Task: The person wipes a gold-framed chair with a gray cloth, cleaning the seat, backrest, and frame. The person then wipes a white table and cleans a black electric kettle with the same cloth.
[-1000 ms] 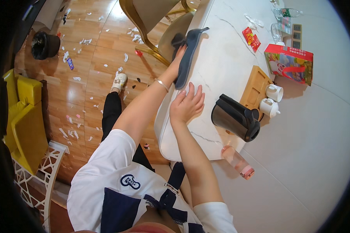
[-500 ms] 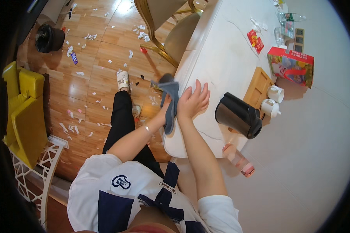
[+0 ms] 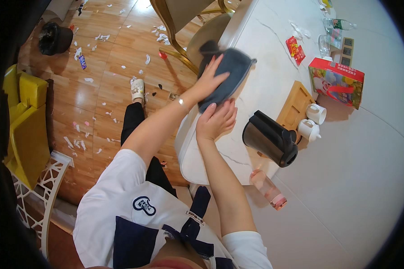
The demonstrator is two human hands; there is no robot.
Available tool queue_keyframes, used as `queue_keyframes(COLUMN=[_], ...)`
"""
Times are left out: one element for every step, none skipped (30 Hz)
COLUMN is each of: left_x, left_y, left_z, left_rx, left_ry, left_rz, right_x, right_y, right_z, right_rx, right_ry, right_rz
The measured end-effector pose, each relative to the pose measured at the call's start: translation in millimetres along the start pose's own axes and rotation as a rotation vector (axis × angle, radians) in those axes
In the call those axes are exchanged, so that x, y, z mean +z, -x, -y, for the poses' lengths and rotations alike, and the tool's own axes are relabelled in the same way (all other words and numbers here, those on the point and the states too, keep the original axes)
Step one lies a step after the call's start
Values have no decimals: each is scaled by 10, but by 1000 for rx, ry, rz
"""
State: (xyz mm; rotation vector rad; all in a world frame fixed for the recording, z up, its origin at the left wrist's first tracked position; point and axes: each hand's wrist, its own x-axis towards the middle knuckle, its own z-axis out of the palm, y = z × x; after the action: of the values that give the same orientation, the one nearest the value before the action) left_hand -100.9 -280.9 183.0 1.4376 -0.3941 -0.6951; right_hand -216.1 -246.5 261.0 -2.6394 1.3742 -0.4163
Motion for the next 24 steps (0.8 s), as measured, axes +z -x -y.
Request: queue_keyframes(left_x=[-31, -48, -85, -118, -121, -115, -107, -125, -135, -145, -147, -141, -128, -35, -44, -17, 21, 27, -4, 18, 63, 74, 81, 102], left_y=[249, 541, 872, 1183, 1494, 1751, 1941, 1944, 1943, 1851, 1657, 1440, 1229, 1044, 823, 559, 323, 126, -64, -237, -339, -369, -381, -361], left_z=[111, 270, 140, 140, 301, 382, 398, 327, 223, 157, 116, 110, 127, 519, 482, 145, 67, -22, -97, -54, 9, 94, 179, 310], left_rx=[-17, -18, -36, -180, -159, -167, -337, -318, -301, -309, -311, -311, -311, -69, 13, -165, -213, -173, -144, -177, -210, -278, -348, -418], left_ry=[-25, -99, 4, -18, -11, -6, 84, 71, 64, 57, 52, 48, -44, -426, -501, -383, -457, -431, -298, -188, -81, -35, 8, 48], left_rz=[36, 77, 44, 81, 77, 90, 103, 96, 86, 45, 4, -44, -99, -160, -150, -230, -230, -225, -190, -216, -231, -229, -223, -215], right_x=[-3, -16, -40, -73, -98, -83, -90, -95, -105, -94, -98, -88, -83, -95, -99, -91, -103, -127, -141, -150, -148, -143, -132, -138], right_y=[-1, -5, -2, -9, -16, -13, -21, -33, -28, -31, -30, -38, -42, -42, -33, -37, -46, -44, -38, -35, -31, -24, -20, -18], right_z=[6, 26, 19, 55, 92, 79, 87, 102, 110, 113, 102, 88, 77, 119, 94, 62, 93, 125, 135, 149, 143, 135, 118, 119], right_rx=[-8, -18, -6, -9, -21, -15, -4, 4, 7, 20, 18, 9, 7, -18, -21, -17, -10, 4, 21, 10, 7, 4, 7, 1], right_ry=[-9, -17, 7, 27, 46, 76, 84, 91, 104, 101, 96, 90, 87, 89, 94, 94, 102, 112, 122, 114, 120, 126, 131, 131], right_rz=[-13, -28, -10, 10, 31, 54, 57, 63, 73, 79, 79, 78, 77, 82, 86, 90, 99, 109, 118, 121, 117, 114, 111, 99])
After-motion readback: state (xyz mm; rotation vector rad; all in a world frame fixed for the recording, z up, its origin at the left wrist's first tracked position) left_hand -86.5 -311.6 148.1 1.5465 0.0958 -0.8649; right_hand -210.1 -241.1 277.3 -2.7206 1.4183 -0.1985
